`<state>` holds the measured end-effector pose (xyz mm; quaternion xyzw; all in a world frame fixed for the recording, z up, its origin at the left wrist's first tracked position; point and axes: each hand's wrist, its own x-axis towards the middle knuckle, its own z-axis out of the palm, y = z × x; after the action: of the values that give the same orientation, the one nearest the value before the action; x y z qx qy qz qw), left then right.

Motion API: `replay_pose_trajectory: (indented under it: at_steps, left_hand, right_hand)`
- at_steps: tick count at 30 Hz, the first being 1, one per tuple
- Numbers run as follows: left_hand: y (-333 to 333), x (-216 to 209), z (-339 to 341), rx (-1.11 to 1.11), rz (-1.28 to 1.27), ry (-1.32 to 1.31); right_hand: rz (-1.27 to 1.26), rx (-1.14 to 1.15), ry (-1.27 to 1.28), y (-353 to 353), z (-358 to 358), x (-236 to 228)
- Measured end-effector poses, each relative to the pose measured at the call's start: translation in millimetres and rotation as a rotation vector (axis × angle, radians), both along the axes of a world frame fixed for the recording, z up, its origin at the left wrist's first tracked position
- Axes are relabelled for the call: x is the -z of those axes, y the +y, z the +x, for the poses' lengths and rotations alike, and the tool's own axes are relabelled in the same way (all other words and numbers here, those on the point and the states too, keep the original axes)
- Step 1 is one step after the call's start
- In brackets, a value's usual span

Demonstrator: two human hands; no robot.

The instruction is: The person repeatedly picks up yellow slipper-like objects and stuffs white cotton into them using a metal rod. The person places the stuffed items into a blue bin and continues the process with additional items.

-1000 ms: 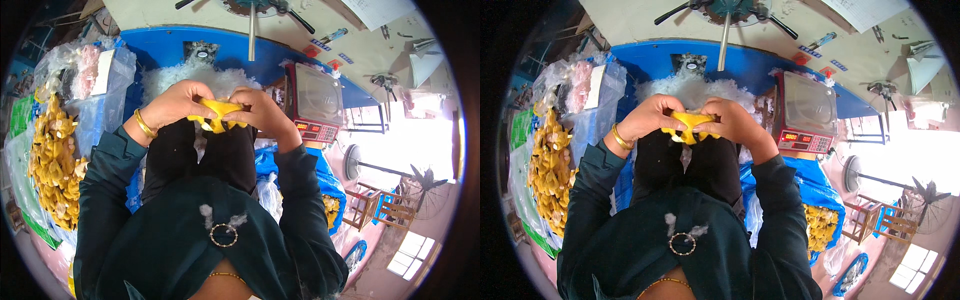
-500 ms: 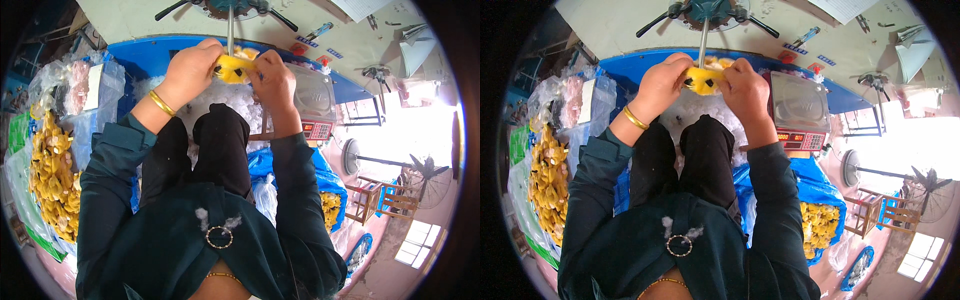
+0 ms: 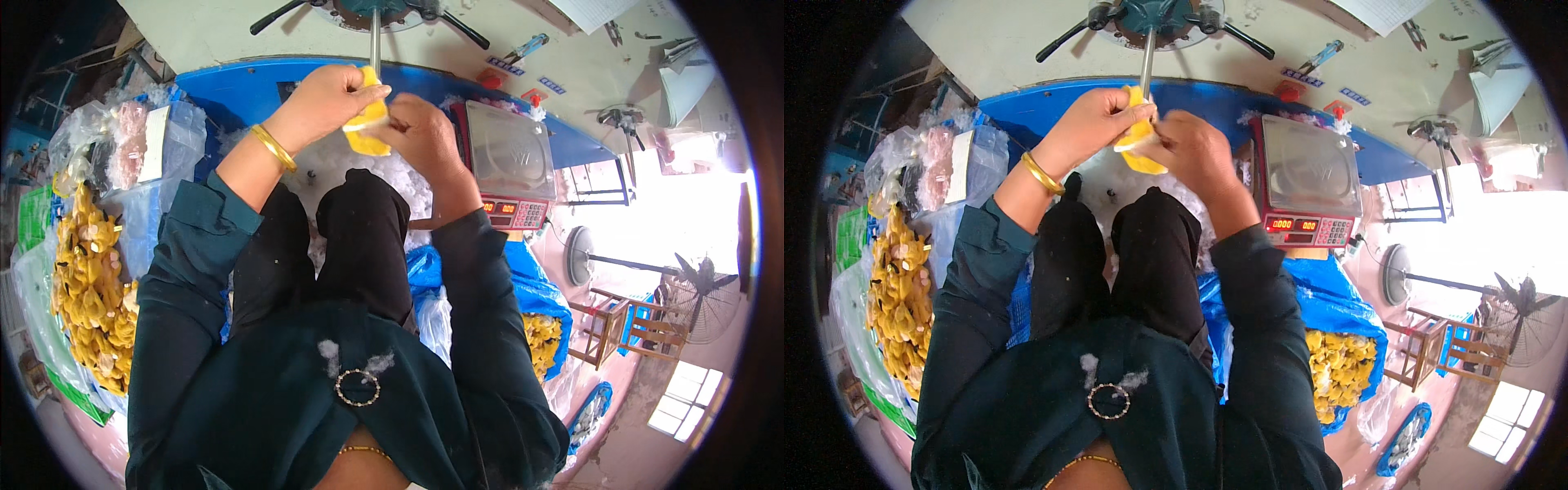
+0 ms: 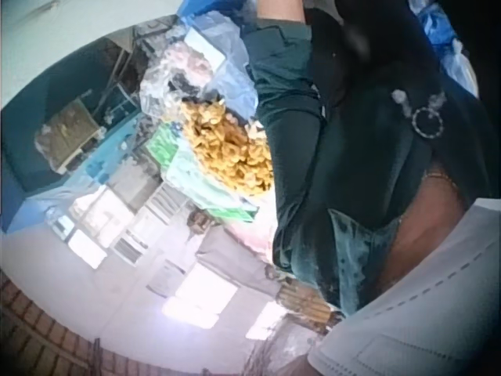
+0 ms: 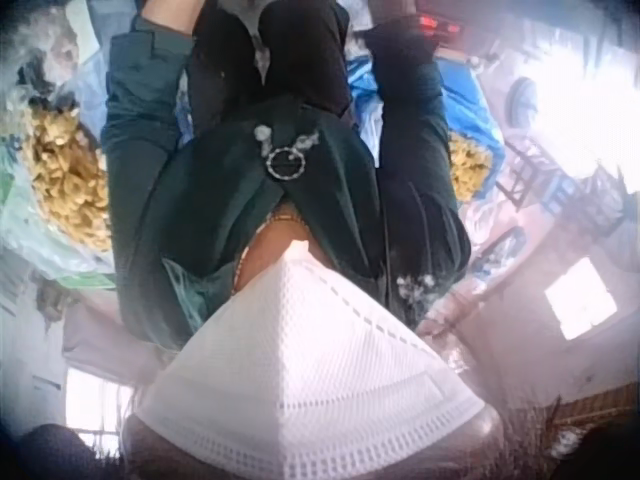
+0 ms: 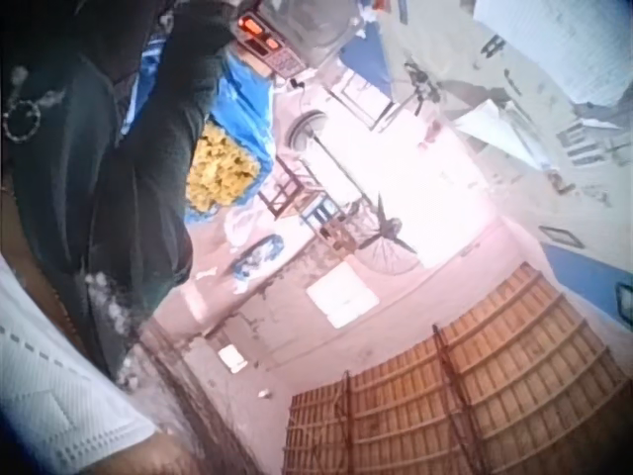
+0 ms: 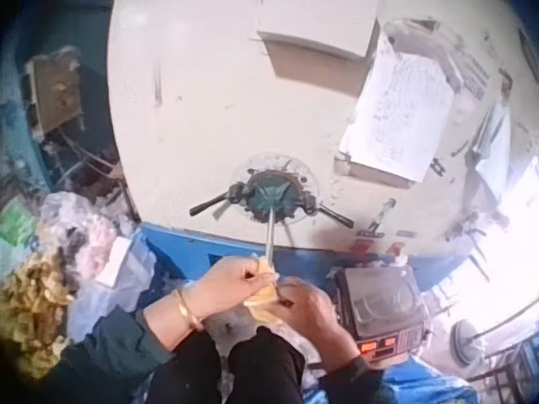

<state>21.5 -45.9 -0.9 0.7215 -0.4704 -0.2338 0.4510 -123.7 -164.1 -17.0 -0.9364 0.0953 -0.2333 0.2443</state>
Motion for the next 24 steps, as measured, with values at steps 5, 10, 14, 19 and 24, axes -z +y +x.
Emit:
replay_pose_trajectory:
  at_steps: [5,10,14,19,24]
  left_hand:
    - [-21.9,7.6,28.1,0.111,-0.086,0.058]
    - [-46.3,-15.4,55.7,0.038,0.034,-0.147]
    - [-36.5,-3.6,40.2,0.067,-0.089,-0.185]
    - [-11.8,-5.2,7.7,0.016,-0.097,-0.203]
    - [8.8,-10.6,-17.9,-0.056,-0.102,-0.264]
  right_hand:
    - [0.769,-0.147,0.268,27.8,-29.7,-39.1]
    - [0.726,-0.016,0.254,21.5,-6.1,-49.4]
    - [0.44,0.236,-0.027,34.6,-5.3,-21.5]
    - [0.376,0.301,-0.033,40.8,-4.7,-15.3]
    - [0.35,0.237,-0.057,39.2,-7.6,-8.7]
